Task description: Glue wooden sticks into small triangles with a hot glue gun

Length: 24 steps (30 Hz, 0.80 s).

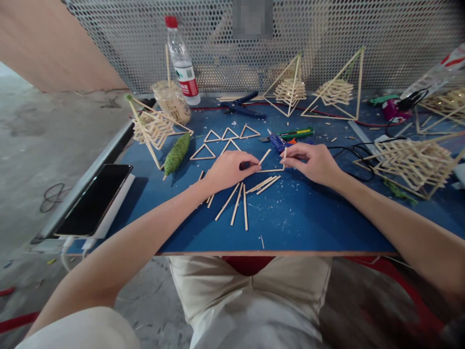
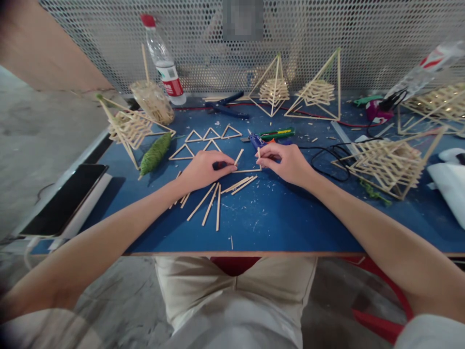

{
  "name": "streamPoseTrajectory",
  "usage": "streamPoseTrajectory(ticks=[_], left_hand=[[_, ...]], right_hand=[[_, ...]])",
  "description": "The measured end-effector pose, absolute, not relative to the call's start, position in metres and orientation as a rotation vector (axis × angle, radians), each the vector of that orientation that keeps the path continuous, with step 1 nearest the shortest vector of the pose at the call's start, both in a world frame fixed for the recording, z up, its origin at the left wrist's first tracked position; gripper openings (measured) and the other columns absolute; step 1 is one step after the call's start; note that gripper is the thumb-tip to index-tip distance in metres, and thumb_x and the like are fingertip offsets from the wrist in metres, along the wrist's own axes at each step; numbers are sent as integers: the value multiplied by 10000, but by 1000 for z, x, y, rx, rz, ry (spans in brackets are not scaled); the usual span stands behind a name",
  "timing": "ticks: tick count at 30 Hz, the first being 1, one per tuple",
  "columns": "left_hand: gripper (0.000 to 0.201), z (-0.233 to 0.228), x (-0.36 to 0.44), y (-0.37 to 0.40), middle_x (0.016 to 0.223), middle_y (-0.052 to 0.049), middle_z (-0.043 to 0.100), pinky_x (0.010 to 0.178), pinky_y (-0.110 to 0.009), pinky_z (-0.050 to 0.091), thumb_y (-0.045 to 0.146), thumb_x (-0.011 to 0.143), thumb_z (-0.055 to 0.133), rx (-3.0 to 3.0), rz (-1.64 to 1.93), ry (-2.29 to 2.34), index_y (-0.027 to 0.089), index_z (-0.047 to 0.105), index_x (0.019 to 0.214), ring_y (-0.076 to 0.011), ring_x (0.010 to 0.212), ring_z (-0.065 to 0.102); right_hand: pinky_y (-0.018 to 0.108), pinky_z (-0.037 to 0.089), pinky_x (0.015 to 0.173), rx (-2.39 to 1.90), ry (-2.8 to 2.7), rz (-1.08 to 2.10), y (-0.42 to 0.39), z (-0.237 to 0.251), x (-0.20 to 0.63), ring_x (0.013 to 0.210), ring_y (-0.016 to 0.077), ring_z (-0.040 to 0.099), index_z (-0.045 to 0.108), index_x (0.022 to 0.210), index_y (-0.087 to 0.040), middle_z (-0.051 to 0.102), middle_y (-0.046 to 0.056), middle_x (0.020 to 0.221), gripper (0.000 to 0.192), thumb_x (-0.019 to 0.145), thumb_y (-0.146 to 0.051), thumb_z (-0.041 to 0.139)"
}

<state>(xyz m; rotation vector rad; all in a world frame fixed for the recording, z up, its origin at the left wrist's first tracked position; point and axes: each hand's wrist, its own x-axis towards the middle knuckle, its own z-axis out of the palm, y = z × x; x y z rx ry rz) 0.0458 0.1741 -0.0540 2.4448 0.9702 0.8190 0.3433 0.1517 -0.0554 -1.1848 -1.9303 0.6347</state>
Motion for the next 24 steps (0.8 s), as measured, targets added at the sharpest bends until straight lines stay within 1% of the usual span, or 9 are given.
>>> streamPoseTrajectory(ticks=[5, 11, 17, 22, 24], left_hand=[[203, -54, 46, 174, 969, -31, 878, 793, -323, 544, 405, 1023, 729, 2443, 827, 963, 264, 876, 1023, -192, 843, 778], [201, -52, 46, 174, 1040, -32, 886, 816, -324, 543, 390, 1042, 717, 2448, 798, 926, 271, 878, 1025, -196, 868, 779], [202, -51, 47, 173, 1027, -32, 886, 797, -326, 533, 384, 1031, 721, 2435, 787, 936, 264, 884, 1019, -192, 822, 755], [216, -51, 47, 174, 1007, -28, 882, 789, -327, 526, 397, 1031, 709, 2444, 777, 938, 277, 887, 1014, -188, 803, 738], [212, -51, 47, 174, 1002, -28, 880, 788, -325, 525, 397, 1031, 714, 2453, 781, 936, 278, 888, 1012, -186, 799, 736]], right_hand=[[521, 686, 1001, -1184, -1946, 634, 152, -56, 344, 902, 282, 831, 849, 1010, -276, 866, 61, 1010, 355, 922, -620, 838], [515, 684, 996, -1176, -1959, 625, 152, -56, 344, 905, 285, 831, 855, 1013, -270, 866, 61, 999, 325, 924, -583, 842], [495, 685, 950, -1201, -1990, 607, 150, -52, 342, 933, 294, 832, 876, 1016, -267, 870, 61, 1016, 280, 932, -531, 832], [493, 683, 923, -1222, -2001, 610, 148, -49, 340, 902, 289, 829, 886, 1032, -280, 875, 52, 1018, 280, 941, -536, 819], [489, 678, 924, -1225, -2014, 579, 148, -47, 340, 931, 298, 831, 891, 1029, -290, 877, 50, 1021, 279, 942, -546, 820]])
